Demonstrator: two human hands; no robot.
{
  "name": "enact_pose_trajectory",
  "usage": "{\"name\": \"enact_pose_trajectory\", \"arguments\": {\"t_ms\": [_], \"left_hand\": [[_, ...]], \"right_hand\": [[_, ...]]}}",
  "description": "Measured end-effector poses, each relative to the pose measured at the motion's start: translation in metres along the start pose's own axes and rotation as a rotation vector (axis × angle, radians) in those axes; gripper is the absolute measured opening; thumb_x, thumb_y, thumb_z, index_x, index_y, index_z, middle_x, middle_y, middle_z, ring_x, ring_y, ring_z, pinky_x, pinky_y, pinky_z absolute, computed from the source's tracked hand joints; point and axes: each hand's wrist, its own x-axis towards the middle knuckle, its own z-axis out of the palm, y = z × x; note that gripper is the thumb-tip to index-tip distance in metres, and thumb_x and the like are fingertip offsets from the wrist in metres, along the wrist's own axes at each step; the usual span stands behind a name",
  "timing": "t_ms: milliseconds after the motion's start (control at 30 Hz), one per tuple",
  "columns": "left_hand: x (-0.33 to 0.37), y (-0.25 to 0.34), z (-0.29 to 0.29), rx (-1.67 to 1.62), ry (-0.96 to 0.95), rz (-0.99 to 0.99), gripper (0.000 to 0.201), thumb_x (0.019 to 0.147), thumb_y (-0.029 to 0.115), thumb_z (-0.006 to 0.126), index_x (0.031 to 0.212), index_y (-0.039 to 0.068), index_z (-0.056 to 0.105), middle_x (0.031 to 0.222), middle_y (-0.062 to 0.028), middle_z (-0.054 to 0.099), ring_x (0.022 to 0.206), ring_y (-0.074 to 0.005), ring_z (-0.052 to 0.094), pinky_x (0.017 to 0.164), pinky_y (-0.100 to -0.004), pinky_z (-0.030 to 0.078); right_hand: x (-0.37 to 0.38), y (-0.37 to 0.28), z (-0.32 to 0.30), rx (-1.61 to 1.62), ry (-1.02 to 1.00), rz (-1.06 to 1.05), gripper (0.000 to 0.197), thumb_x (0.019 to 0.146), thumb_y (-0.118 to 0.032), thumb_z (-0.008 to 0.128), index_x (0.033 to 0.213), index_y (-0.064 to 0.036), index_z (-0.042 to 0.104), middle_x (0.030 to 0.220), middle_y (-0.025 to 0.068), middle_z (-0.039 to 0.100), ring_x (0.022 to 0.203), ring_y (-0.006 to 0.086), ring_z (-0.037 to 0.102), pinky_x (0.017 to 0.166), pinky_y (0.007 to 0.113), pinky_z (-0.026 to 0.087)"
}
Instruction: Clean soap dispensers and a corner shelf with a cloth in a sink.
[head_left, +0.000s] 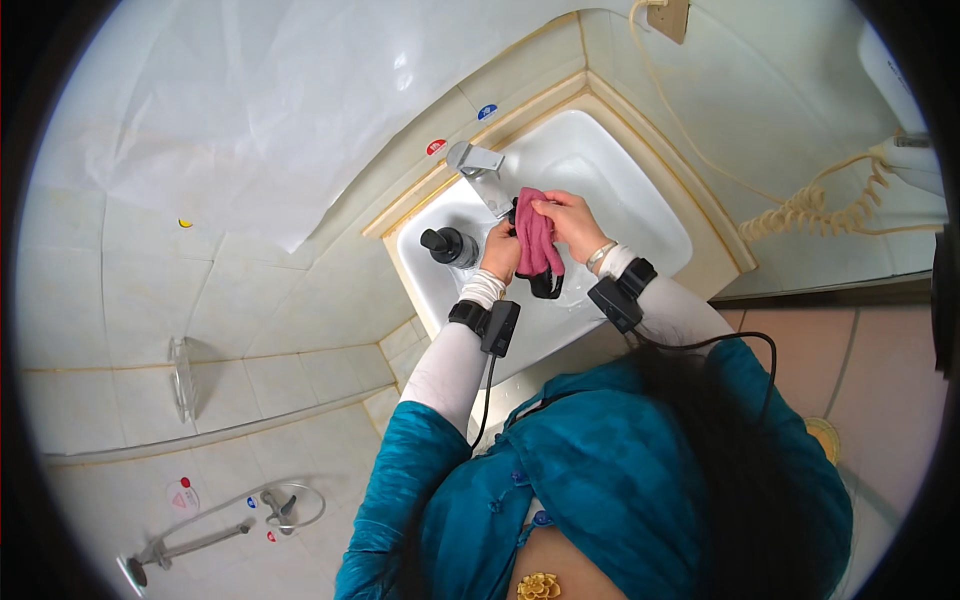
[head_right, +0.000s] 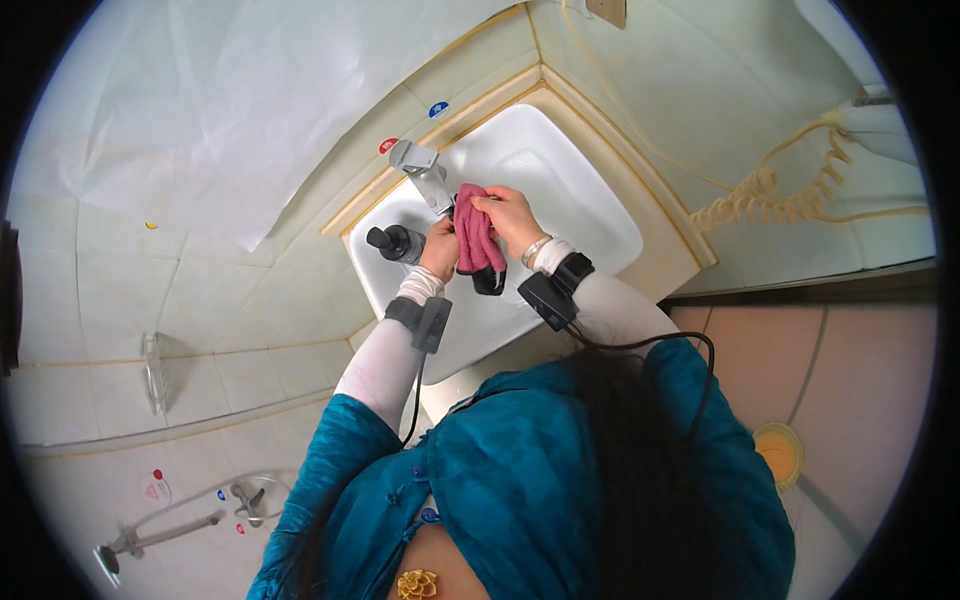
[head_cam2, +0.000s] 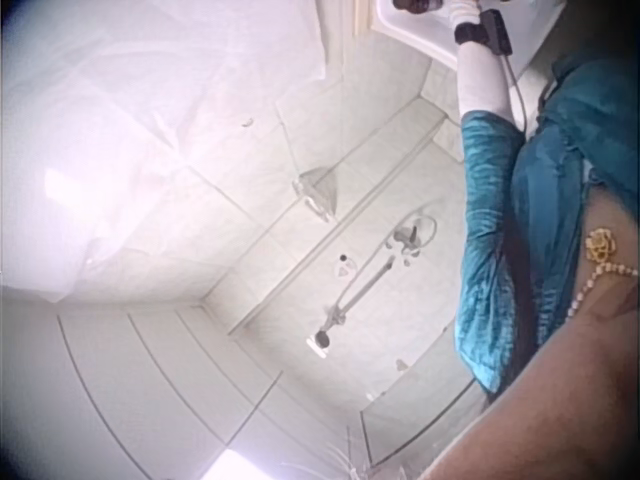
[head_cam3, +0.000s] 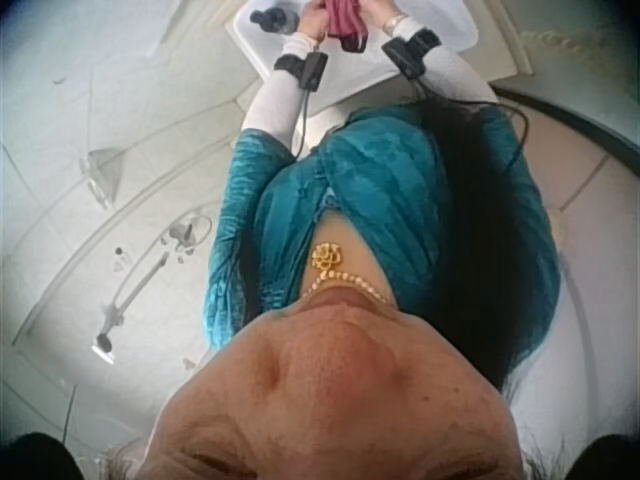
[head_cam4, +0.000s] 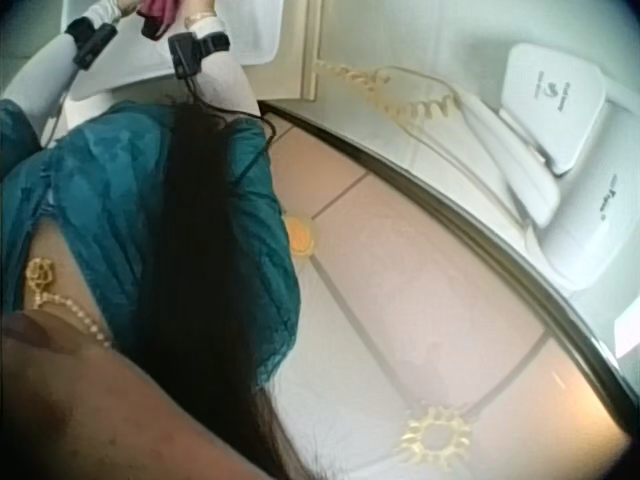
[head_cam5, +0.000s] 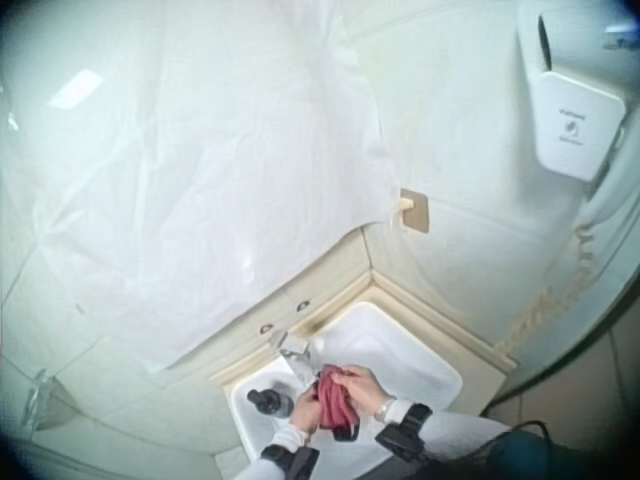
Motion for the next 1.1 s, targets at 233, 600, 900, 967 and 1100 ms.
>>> {"name": "enact_pose_trajectory", "arguments": {"t_ms": [233,600,900,967,1100], "left_hand": [[0.004,0.005,0.005,-0.015,0.060,0.019,0.038,0.083,0.003,0.067,0.120,0.000,0.055,0.104,-0.0083,0.065,0.092,-0.0162,0.062,0.080,-0.0296,0.051],[-0.013,-0.007,-0.019,0.070,-0.017,0.027,0.085,0.070,-0.005,0.078,0.139,0.002,0.029,0.118,-0.0101,0.052,0.102,-0.0212,0.061,0.087,-0.0320,0.053],[-0.020,-0.017,-0.010,0.371,0.062,0.109,0.115,0.062,0.018,0.090,0.146,-0.002,0.015,0.123,-0.0098,0.057,0.111,-0.0186,0.057,0.095,-0.0292,0.046],[-0.024,-0.011,-0.006,0.312,0.065,0.054,0.105,0.065,0.017,0.088,0.145,0.001,0.023,0.121,-0.0078,0.059,0.109,-0.0188,0.058,0.093,-0.0288,0.047],[-0.025,-0.009,-0.012,0.099,0.168,-0.058,0.066,0.077,0.026,0.080,0.133,0.012,0.049,0.113,-0.0041,0.062,0.101,-0.0178,0.061,0.080,-0.0343,0.051]], "right_hand": [[0.021,0.021,-0.025,-0.071,-0.083,-0.076,0.024,0.091,-0.018,0.061,0.105,0.0010,0.065,0.093,0.0061,0.067,0.081,0.0111,0.061,0.073,0.026,0.049],[0.025,0.017,-0.029,-0.310,-0.460,-0.012,0.029,0.090,-0.015,0.053,0.111,0.0021,0.064,0.098,0.0048,0.066,0.085,0.0101,0.060,0.077,0.024,0.047],[0.043,0.016,-0.009,-0.418,-0.699,-0.003,0.025,0.090,-0.017,0.054,0.099,0.0032,0.065,0.094,0.0056,0.066,0.081,0.0123,0.059,0.076,0.025,0.048],[0.056,0.031,-0.016,-0.638,-0.616,-0.151,0.025,0.088,-0.017,0.055,0.097,0.0037,0.066,0.093,0.0071,0.066,0.081,0.0129,0.059,0.076,0.026,0.048],[0.073,0.073,-0.043,-0.832,-0.308,-0.104,0.029,0.083,-0.021,0.057,0.100,0.0008,0.067,0.089,0.0181,0.067,0.075,0.0248,0.063,0.070,0.033,0.048]]}}
